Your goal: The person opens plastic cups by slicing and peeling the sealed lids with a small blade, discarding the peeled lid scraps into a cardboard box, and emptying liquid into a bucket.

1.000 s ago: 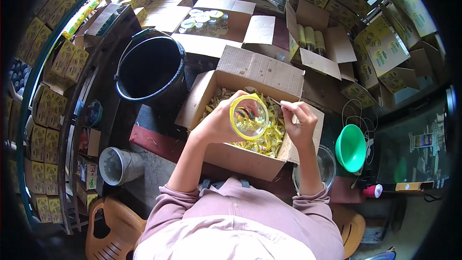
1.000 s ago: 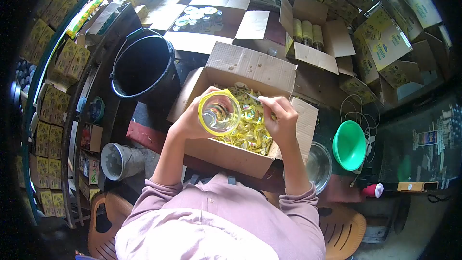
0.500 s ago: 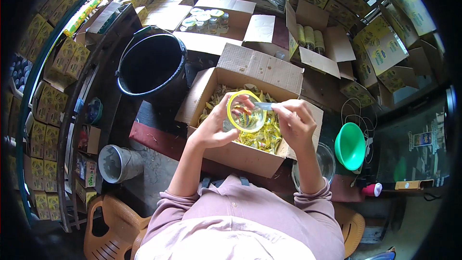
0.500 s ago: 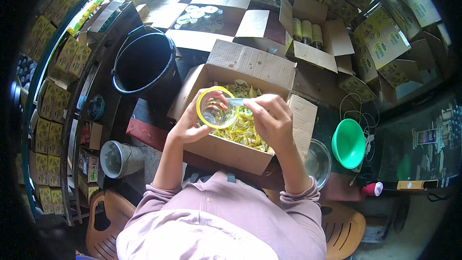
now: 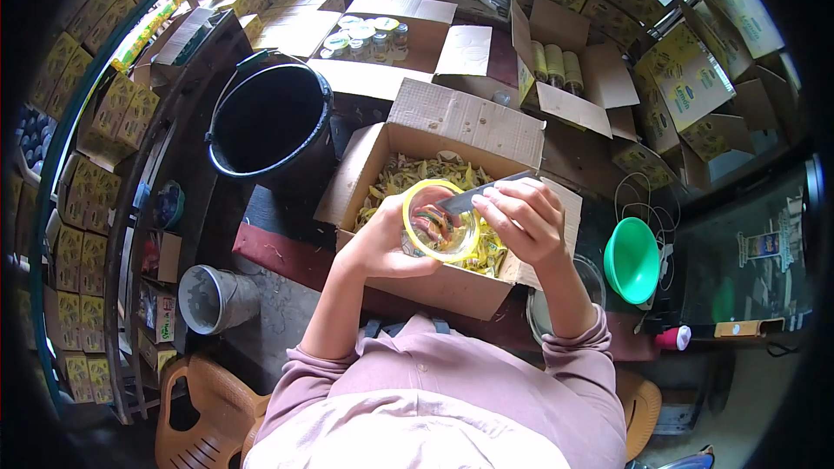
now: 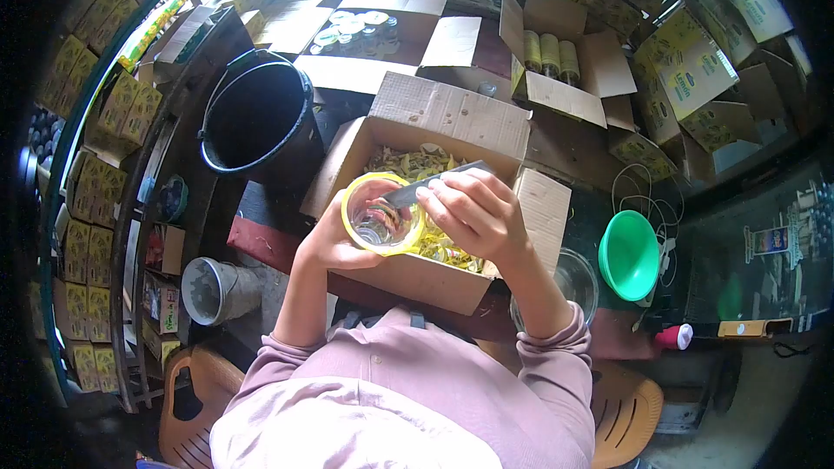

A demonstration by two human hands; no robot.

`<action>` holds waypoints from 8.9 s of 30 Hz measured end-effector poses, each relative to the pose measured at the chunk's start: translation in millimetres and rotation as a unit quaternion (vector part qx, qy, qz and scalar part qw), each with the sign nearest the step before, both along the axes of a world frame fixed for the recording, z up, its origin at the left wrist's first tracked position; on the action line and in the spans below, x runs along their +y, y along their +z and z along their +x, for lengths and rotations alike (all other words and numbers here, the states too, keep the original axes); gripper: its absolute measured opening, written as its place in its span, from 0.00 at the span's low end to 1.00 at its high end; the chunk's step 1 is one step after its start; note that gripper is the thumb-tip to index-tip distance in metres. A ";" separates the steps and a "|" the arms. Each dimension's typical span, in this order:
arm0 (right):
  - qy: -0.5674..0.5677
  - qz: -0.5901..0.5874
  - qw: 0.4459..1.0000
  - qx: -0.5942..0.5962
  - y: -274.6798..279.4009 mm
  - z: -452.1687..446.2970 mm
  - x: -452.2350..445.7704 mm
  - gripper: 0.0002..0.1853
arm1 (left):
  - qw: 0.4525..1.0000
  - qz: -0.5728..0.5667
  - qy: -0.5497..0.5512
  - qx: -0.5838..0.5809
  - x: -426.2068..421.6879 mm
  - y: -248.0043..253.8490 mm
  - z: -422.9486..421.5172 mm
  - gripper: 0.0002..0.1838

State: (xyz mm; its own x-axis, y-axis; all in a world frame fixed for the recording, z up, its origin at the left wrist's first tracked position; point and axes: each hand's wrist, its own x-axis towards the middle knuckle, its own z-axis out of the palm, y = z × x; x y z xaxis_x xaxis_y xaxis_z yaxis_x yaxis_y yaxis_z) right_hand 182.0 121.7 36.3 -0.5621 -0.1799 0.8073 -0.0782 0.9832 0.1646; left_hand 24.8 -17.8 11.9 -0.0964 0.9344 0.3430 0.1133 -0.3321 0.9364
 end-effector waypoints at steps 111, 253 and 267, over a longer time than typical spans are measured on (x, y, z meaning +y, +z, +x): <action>-0.147 -0.351 0.903 0.200 -34.3 -23.9 -62.9 0.12 | 0.981 0.063 0.177 0.042 5.9 -20.8 22.0 0.39; -0.077 -0.480 0.865 0.123 -37.9 3.8 -48.9 0.12 | 0.995 0.061 0.050 0.061 14.0 -36.0 12.0 0.35; -0.111 -0.471 0.864 0.140 -37.5 10.3 -58.3 0.10 | 0.998 0.045 0.045 0.002 14.9 -34.9 11.7 0.37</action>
State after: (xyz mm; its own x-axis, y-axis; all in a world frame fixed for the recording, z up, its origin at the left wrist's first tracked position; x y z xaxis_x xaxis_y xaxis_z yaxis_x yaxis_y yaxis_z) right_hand 192.3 63.4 -1.2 -0.2571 0.7187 0.6460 0.0427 0.6763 -0.7354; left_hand 36.5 -2.9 -23.1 -0.1772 0.8873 0.4257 0.1503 -0.4031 0.9027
